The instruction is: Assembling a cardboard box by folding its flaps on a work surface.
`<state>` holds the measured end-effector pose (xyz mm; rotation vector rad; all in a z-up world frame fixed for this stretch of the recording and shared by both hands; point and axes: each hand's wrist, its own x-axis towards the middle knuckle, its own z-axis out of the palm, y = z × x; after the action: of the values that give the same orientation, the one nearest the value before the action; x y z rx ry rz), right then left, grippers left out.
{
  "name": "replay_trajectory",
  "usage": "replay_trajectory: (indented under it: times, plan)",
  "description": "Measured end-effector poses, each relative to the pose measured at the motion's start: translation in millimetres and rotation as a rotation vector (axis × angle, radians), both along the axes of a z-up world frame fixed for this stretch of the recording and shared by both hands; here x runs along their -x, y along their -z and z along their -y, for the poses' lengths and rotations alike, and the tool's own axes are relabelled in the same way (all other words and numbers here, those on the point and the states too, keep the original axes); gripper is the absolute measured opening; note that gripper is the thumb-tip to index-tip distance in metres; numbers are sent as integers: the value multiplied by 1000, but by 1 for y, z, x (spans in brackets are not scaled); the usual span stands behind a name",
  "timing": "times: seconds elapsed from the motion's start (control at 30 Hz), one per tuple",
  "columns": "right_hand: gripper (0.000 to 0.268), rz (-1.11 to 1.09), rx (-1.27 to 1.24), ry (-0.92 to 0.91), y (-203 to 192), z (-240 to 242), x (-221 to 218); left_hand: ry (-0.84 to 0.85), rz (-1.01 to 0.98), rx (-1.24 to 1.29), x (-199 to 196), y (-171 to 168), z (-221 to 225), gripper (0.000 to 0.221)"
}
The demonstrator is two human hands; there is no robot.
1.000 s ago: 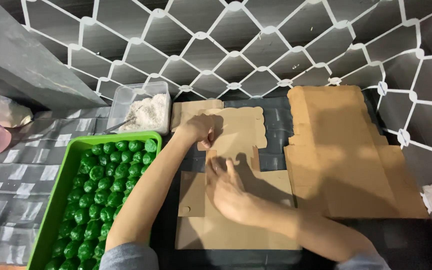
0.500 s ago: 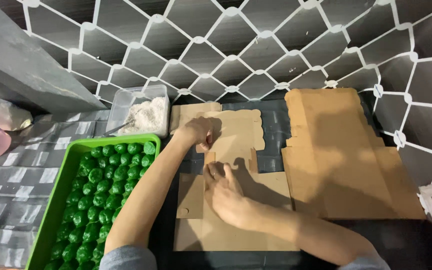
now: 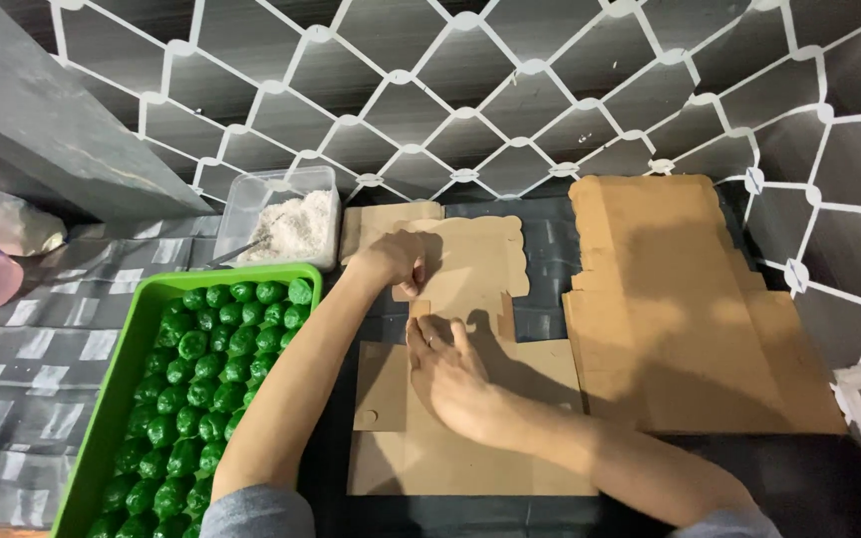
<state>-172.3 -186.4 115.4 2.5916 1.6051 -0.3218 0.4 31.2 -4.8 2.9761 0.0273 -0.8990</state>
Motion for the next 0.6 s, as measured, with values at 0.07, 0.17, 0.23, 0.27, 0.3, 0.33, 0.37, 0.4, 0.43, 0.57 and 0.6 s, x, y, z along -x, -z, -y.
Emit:
replay_trajectory:
  times: [0.07, 0.17, 0.23, 0.27, 0.3, 0.33, 0.37, 0.4, 0.43, 0.57, 0.6]
  plan:
    - [36, 35, 44, -35, -15, 0, -6, 47, 45, -65, -18, 34, -13, 36]
    - [36, -11, 64, 33, -2, -14, -24, 22, 55, -45, -11, 28, -10, 30]
    - [36, -10, 44, 48, 5, -15, -19, 22, 44, -20, 10, -20, 6, 31]
    - [36, -13, 27, 67, 9, -15, -16, 26, 30, 7, 20, -43, 15, 32]
    - [36, -14, 26, 66, 2, -10, -8, 24, 30, 6, 13, -24, 6, 32]
    - [36, 6, 10, 35, -5, -5, 0, 24, 48, 19, 5, -5, -2, 33]
    - [36, 26, -5, 3, -12, 1, 8, 25, 66, 33, -3, 15, -9, 35]
    - [36, 26, -3, 7, -8, 0, 5, 28, 66, 35, -4, 17, -10, 35]
    - [35, 51, 14, -7, -4, -2, 3, 14, 77, 31, -4, 18, -10, 37]
    - [36, 43, 54, 40, -3, -12, -16, 28, 69, -13, 14, -26, 10, 37]
    - [36, 38, 53, 37, 5, -13, -20, 25, 64, -13, 15, -22, 12, 37]
